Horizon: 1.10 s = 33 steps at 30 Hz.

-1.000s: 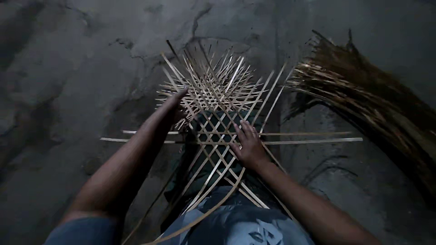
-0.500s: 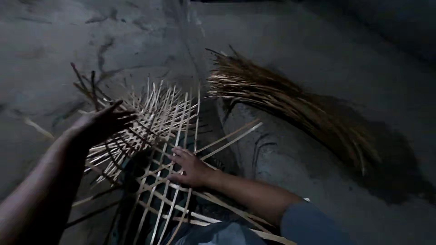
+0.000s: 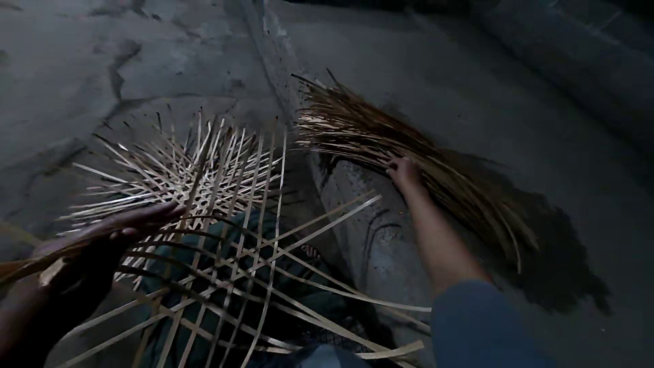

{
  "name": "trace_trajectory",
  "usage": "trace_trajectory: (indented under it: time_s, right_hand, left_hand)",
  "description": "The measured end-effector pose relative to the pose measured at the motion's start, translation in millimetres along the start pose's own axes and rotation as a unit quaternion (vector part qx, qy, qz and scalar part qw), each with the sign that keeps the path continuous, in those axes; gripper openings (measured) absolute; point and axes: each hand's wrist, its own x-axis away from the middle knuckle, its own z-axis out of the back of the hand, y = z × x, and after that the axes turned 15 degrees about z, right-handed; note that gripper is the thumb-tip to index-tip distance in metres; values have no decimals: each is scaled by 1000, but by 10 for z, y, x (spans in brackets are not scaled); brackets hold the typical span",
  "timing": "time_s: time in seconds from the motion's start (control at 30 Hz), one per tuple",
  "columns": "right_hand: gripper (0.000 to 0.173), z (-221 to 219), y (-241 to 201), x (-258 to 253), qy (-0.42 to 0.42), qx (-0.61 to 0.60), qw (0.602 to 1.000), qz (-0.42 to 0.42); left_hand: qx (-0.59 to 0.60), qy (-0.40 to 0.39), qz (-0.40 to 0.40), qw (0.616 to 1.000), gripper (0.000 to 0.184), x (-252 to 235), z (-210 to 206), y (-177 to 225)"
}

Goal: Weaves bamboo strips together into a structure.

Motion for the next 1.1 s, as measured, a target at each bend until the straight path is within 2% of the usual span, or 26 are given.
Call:
trace_trajectory:
  time_s: [0.07, 0.2, 0.43, 0.6, 0.77, 0.83, 0.97, 1.03, 1.1]
  right_hand:
    - [24, 2, -17, -10, 0, -18, 1000, 7]
    - [24, 137, -21, -41, -12, -128, 992, -7]
    - [25, 479, -86, 16, -17, -207, 978, -5]
    - [26, 495, 8, -17, 7, -164, 986, -9]
    - [27, 387, 9, -41, -10, 17, 999, 33]
    - [26, 356, -26, -36, -27, 47, 998, 42]
    - [23, 420, 0, -91, -37, 16, 998, 47]
    - [22, 634, -18, -126, -21, -41, 997, 64]
    - [34, 971, -116, -123, 22, -94, 990, 101]
  left_hand:
    - [-19, 19, -4, 1000, 43, 14, 2, -5]
    - [-56, 43, -11, 997, 41, 69, 10, 35]
    - [-22, 24, -3, 999, 40, 66, 5, 141]
    - [-27, 21, -24, 999, 41, -9, 30, 100]
    - [-3, 30, -11, 999, 39, -8, 10, 125]
    - [4, 25, -16, 1000, 37, -13, 16, 105]
    - [-17, 24, -30, 999, 38, -5, 44, 92]
    - [-29, 23, -27, 999, 40, 5, 42, 120]
    - [-22, 22, -17, 999, 40, 39, 28, 99]
